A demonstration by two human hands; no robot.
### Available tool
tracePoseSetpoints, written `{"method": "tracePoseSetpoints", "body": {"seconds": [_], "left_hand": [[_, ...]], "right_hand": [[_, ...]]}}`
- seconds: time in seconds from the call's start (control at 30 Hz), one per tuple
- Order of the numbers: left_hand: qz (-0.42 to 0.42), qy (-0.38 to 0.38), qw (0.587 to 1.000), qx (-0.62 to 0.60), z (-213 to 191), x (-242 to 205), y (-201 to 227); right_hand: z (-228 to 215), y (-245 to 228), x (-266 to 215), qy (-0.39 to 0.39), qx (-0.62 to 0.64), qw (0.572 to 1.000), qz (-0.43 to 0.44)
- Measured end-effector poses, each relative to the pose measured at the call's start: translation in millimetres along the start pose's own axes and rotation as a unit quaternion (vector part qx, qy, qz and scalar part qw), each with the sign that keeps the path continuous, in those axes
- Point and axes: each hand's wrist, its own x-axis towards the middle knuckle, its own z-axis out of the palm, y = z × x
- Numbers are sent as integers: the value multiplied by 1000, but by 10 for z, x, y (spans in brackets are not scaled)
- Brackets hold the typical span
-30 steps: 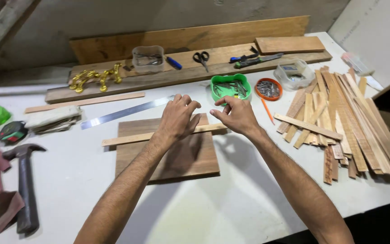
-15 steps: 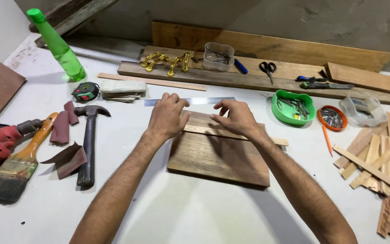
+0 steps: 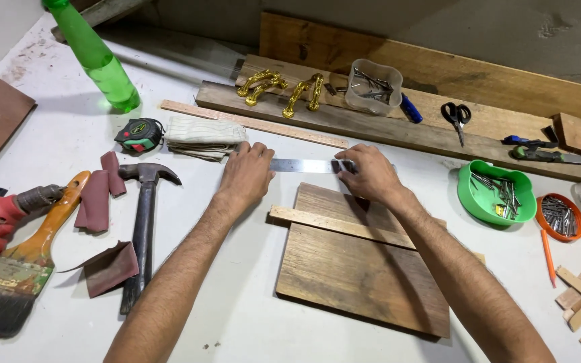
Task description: The person measures thin wooden strips with a metal ruler, marks a strip with a pencil, and arranges the strips on a wooden board. They then take nails from a container and hammer nails into the strips to fasten a frame around the board.
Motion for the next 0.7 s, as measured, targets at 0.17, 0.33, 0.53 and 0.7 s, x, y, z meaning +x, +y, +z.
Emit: {"method": "tracePoseSetpoints", "body": {"seconds": [0.17,0.33,0.53,0.7], "left_hand": [[2,-24,1000,-15,-33,100,-11],[-9,-53,998,-33,-63,144,-1],[-55,-82,992,-75,-187,142,-7],[-48,-104,991,-64,-206,207,7]], "right_hand": [[-30,53,71,-58,27,997,31],[-62,62,134,-57,42,997,7],[-58,62,230,-162,53,983,70],[-193,-115,120,-103,-68,992,22]]}}
